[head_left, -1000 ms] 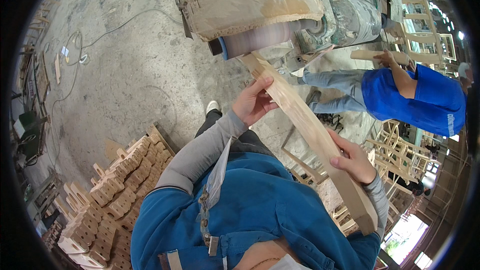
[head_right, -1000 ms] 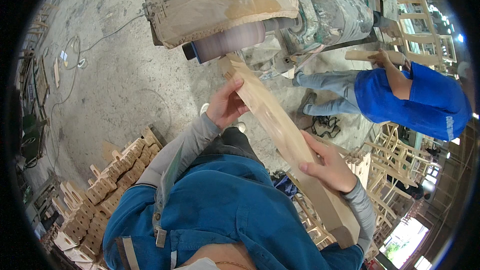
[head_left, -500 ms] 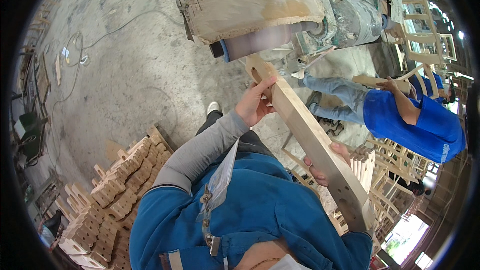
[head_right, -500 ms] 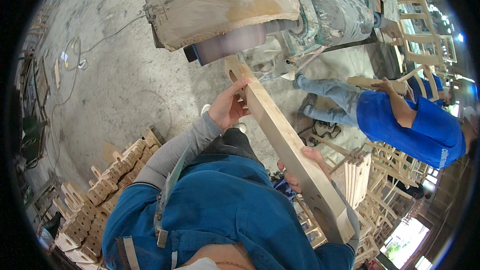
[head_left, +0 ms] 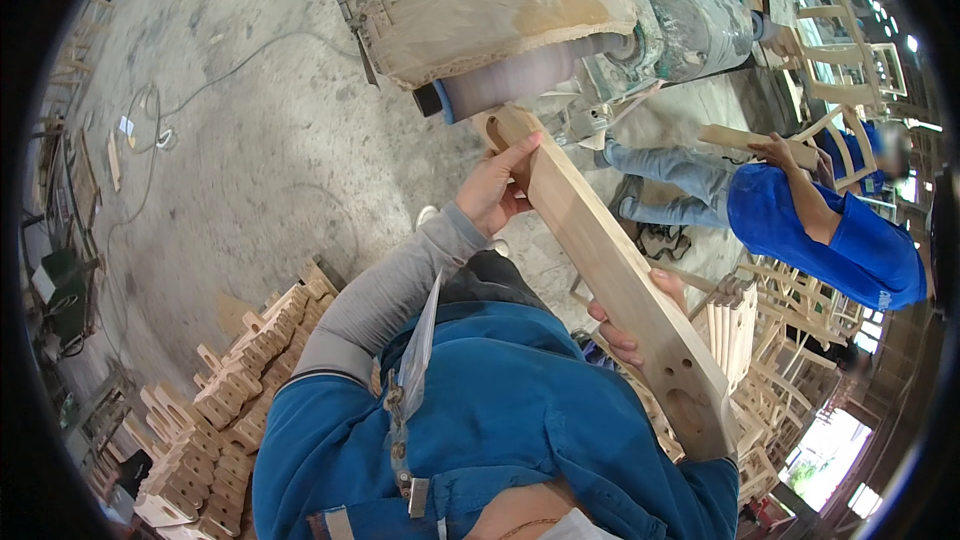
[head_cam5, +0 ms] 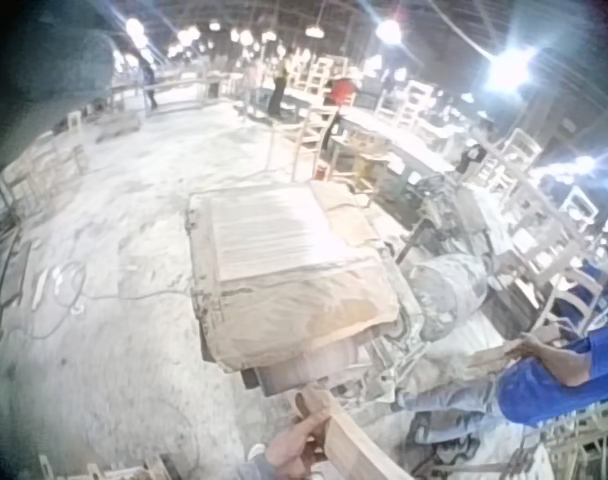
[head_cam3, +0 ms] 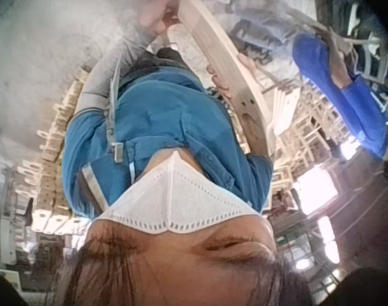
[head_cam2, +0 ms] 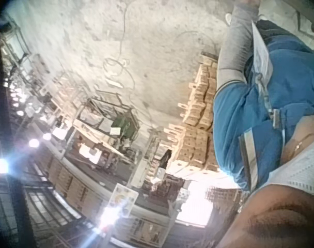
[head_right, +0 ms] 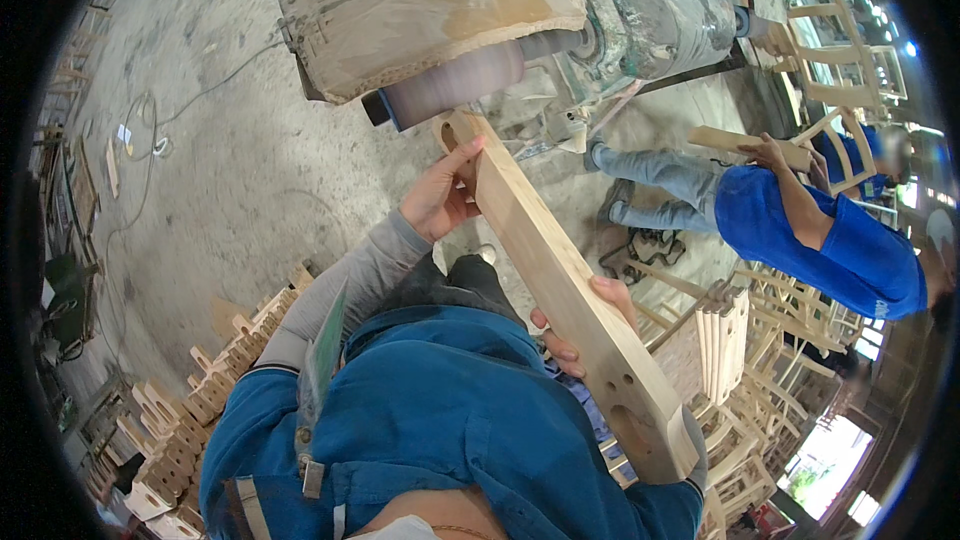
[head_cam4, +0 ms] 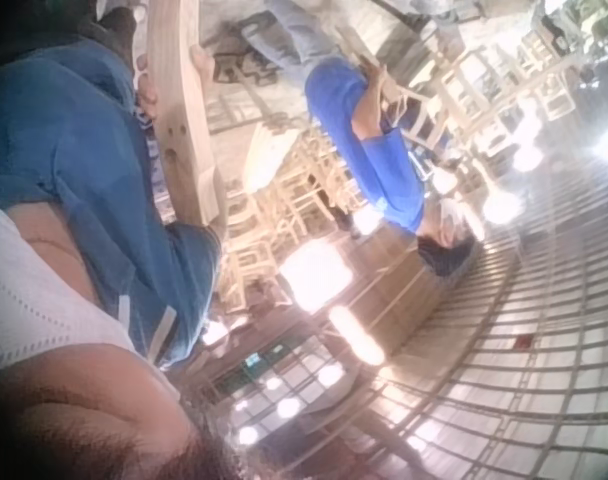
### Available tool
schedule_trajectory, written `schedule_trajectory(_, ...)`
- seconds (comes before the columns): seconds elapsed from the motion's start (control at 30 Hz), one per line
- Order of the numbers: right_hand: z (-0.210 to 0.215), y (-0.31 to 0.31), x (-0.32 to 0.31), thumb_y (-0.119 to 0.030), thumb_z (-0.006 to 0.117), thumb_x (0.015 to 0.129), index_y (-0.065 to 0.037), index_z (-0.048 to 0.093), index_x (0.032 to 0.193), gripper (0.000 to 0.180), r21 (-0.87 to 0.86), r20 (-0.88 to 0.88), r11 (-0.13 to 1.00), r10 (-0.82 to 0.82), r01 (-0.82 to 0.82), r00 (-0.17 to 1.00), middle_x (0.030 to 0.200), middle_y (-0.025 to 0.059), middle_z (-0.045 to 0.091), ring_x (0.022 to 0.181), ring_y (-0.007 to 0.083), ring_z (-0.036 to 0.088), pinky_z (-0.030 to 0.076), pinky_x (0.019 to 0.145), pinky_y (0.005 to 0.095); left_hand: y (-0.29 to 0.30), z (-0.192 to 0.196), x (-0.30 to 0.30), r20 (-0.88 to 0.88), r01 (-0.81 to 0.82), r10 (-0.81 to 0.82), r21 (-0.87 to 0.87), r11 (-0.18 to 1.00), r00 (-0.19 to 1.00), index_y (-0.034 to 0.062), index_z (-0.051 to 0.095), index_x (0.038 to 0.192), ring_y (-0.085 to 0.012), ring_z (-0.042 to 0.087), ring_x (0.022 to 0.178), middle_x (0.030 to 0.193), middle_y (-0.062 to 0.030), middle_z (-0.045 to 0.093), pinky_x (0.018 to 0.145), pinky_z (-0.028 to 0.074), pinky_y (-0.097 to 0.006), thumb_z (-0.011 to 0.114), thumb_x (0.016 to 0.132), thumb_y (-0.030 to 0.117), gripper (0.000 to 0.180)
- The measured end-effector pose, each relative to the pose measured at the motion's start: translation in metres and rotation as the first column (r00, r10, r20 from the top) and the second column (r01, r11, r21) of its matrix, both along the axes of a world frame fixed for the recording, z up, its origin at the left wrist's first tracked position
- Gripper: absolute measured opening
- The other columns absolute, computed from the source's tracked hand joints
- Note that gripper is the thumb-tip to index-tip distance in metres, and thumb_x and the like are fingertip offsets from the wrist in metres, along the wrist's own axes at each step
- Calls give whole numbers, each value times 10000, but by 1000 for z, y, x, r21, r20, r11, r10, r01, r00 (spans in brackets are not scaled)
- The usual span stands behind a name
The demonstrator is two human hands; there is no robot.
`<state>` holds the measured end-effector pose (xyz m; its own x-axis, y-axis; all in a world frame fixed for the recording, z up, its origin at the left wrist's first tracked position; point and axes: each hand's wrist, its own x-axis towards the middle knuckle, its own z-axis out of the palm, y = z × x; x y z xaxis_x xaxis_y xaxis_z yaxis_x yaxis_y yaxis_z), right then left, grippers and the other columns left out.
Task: The person repeatedly picks up wooden chair parts from a stack, presses them against a belt sander to smooth the edges, and places them back on the stack. The process is repeated for multiple pieces in a furniture workshop.
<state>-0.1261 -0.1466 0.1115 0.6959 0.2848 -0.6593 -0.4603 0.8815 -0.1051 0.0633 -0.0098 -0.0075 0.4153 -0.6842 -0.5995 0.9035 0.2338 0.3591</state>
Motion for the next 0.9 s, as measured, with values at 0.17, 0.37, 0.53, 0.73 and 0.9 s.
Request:
schedule_trajectory(0.17,4,7,5,-478,411,838,-33,306,1295,646,-37,8,999,-8,9,1000,925,219,494,525,213,499,417,334,293,2,1,3,17,10,-10,-2,1000,1000,60,463,1176,-179,495,936,1071,-67,472,804,484,-372,669,773,435,588)
schedule_trajectory(0.37,9,14,11,-469,407,847,-29,339,1272,616,-122,-45,992,11,-16,999,879,204,512,511,207,494,411,332,294,2,-4,8,7,36,-35,-41,999,999,66,458,1179,-172,496,920,1050,-67,474,795,481,-351,671,772,430,587)
schedule_trajectory(0.53,14,19,14,-459,407,847,-26,339,1264,606,-147,-78,989,-4,-7,997,873,209,511,492,206,492,409,325,295,4,-1,7,10,29,-29,-51,998,1000,57,451,1175,-167,500,908,1032,-72,478,779,486,-345,664,779,428,583)
schedule_trajectory(0.73,7,11,-1,-512,401,842,-55,269,1326,678,-46,42,999,15,-13,999,994,221,470,604,248,517,442,387,340,5,5,5,19,51,-50,-52,997,999,49,437,1188,-178,504,907,1049,-77,468,777,489,-370,650,789,435,595)
schedule_trajectory(0.9,16,14,-4,-506,418,831,-52,272,1325,686,-96,16,995,-4,6,1000,971,227,477,563,240,511,432,356,324,6,14,-1,22,34,-32,-60,998,999,37,413,1216,-193,509,937,1078,-82,462,797,487,-391,637,799,441,623)
